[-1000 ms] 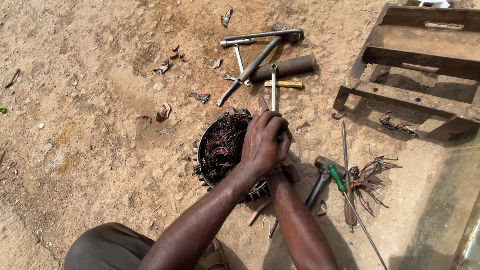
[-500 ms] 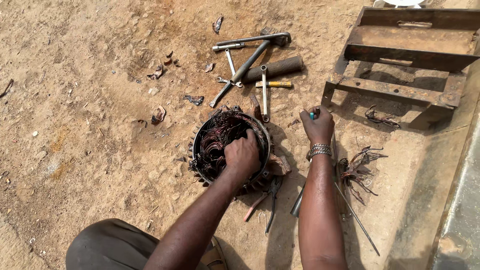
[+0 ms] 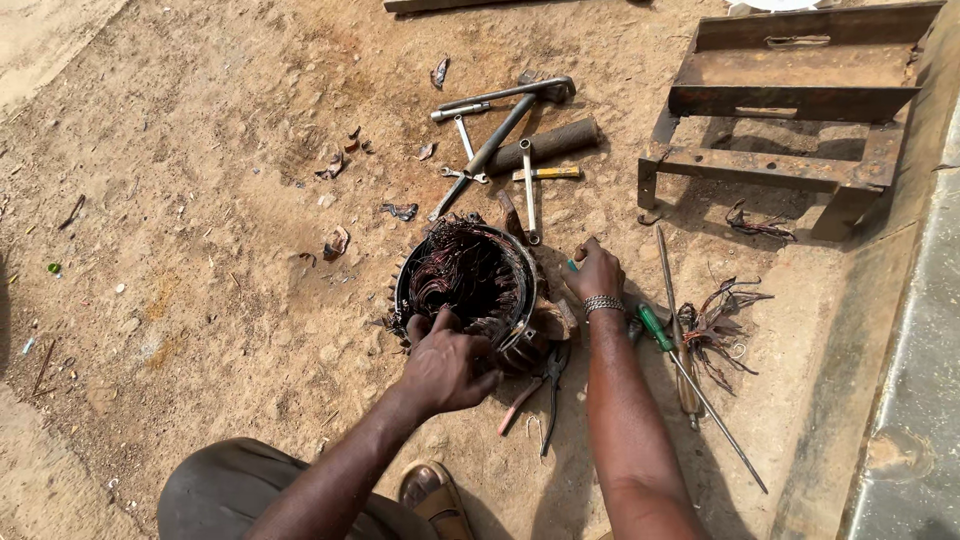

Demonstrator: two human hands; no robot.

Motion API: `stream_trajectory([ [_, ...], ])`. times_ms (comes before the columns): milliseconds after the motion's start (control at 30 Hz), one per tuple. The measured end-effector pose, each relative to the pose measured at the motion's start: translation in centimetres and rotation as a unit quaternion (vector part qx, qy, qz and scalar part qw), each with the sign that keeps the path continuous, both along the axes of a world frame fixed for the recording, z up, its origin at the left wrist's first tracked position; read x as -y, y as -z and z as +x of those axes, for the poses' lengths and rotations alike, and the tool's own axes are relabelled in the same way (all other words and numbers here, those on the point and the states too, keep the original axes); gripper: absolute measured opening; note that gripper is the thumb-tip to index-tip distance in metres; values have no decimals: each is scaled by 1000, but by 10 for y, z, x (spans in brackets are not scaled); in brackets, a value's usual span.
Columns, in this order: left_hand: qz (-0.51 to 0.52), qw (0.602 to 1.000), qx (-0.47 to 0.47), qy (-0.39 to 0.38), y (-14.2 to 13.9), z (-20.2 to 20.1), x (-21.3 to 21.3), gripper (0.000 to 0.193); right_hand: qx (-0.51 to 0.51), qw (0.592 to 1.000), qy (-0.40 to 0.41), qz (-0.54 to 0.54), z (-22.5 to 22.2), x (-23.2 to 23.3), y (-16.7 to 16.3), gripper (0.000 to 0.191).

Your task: The person sits on the ground and strips burnt copper windings out of an electric motor stator. They pull wire bundles by hand, use a screwdriver and pliers to pry and cut the windings, and tap with a hammer, tossing the removed copper and debris aside.

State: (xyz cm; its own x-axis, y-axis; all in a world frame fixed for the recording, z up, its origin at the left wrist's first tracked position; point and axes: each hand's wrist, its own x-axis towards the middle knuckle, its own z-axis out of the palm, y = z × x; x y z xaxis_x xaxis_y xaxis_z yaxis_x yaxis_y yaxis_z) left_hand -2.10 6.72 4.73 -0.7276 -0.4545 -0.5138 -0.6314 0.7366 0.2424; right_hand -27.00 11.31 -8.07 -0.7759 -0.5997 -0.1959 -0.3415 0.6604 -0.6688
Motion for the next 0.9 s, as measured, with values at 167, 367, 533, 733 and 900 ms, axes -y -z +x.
stream_trajectory([
  [167, -152, 963, -138, 172, 15, 29, -11, 25, -9, 999, -49, -15, -3, 5, 9, 68],
  [367, -140, 955, -22, 260, 24, 25, 4, 22, -31, 996, 0, -78, -17, -28, 20, 57],
  [533, -26, 950, -250, 186, -5, 14, 23, 60, -79, 978, 179, 74, -23, -94, 19, 33],
  [733, -33, 933, -327, 145, -33, 23, 64, 38, -84, 968, 73, 223, -3, -132, 24, 21],
  [900, -4, 951, -291, 100, -39, 21, 96, 38, -118, 936, 75, 324, 15, -139, 36, 29],
])
